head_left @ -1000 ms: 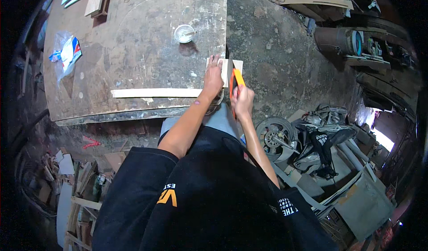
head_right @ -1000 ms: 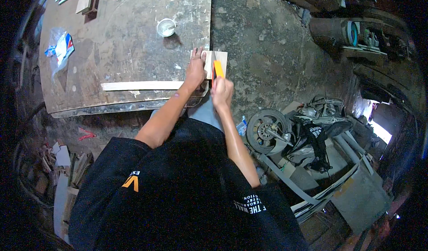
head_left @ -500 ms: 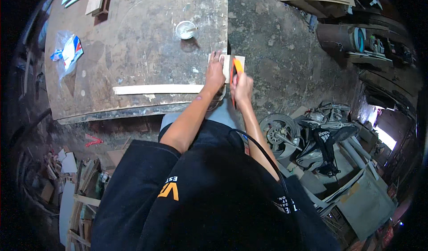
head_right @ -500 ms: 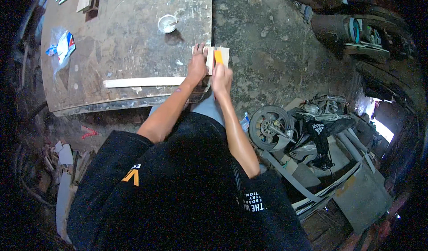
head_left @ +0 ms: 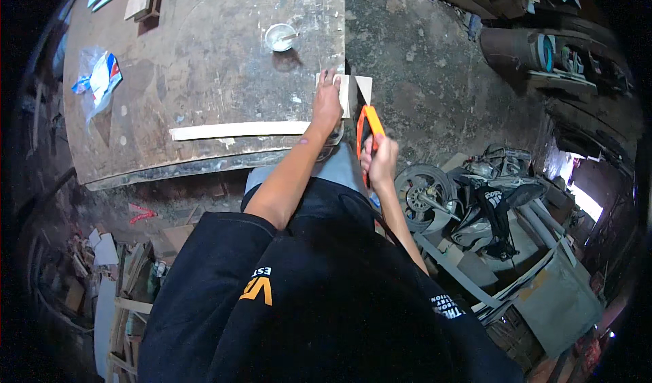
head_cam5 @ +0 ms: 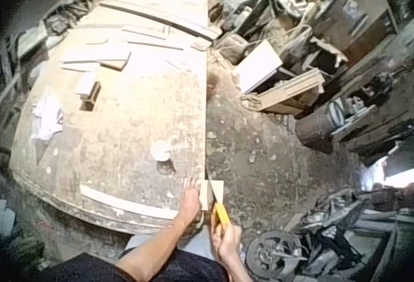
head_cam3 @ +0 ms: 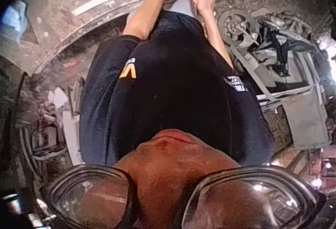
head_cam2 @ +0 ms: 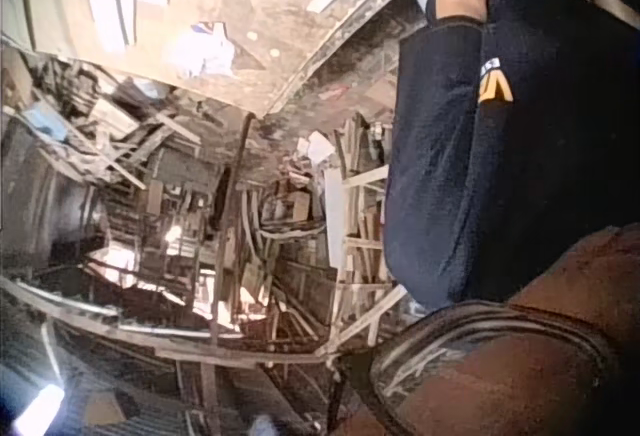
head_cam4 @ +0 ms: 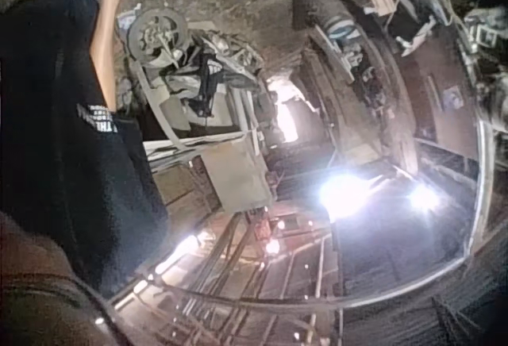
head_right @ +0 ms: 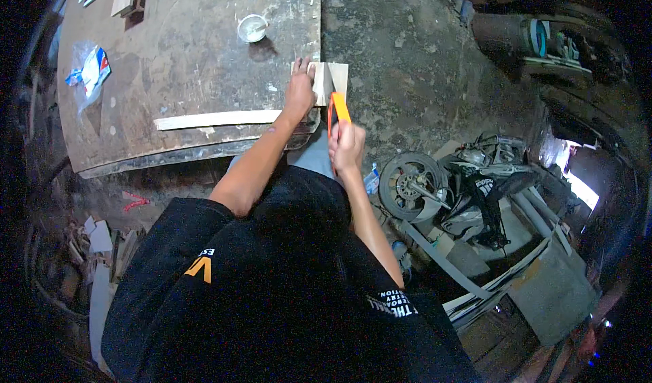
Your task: Sawing a rectangular piece of wood into two parts on a workbench using a hand saw.
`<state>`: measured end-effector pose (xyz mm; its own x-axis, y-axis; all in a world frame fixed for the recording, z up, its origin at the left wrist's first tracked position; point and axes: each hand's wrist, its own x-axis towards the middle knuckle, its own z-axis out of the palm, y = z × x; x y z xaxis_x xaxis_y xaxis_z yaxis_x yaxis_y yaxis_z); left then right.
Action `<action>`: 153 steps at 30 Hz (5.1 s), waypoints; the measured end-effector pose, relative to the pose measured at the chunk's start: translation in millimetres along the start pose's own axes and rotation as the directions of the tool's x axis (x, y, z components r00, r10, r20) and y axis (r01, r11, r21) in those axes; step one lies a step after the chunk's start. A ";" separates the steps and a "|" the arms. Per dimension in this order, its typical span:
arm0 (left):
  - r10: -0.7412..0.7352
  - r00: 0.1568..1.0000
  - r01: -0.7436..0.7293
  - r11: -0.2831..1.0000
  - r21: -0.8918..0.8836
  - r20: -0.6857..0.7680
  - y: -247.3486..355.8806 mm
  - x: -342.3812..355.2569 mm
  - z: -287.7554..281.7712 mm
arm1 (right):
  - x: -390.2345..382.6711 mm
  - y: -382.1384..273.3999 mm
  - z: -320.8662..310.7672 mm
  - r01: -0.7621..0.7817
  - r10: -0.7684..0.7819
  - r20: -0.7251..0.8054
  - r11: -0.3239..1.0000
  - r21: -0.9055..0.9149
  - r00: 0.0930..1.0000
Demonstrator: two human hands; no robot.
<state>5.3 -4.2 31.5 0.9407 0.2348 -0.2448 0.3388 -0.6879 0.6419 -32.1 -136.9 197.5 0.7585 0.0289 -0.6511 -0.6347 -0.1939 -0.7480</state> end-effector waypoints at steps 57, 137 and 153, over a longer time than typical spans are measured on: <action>0.046 0.996 -0.049 0.998 -0.034 -0.074 7.0 -1.7 8.7 | 42.1 19.9 16.0 0.070 -0.070 0.033 0.998 0.006 0.997; 0.032 0.979 -0.056 0.992 -0.113 -0.202 5.1 11.5 29.7 | 78.4 32.8 26.4 0.147 -0.175 -0.104 0.961 -0.233 0.979; 0.052 0.971 -0.070 0.995 -0.069 -0.233 0.2 -7.9 20.0 | 58.1 -27.1 5.3 -0.201 0.209 0.135 0.977 -0.065 0.969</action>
<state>-2.4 -19.9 19.0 0.9355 0.3516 -0.0351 0.2722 -0.6539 0.7059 28.3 -124.8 179.2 0.5824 0.1194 -0.8041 -0.7634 -0.2595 -0.5914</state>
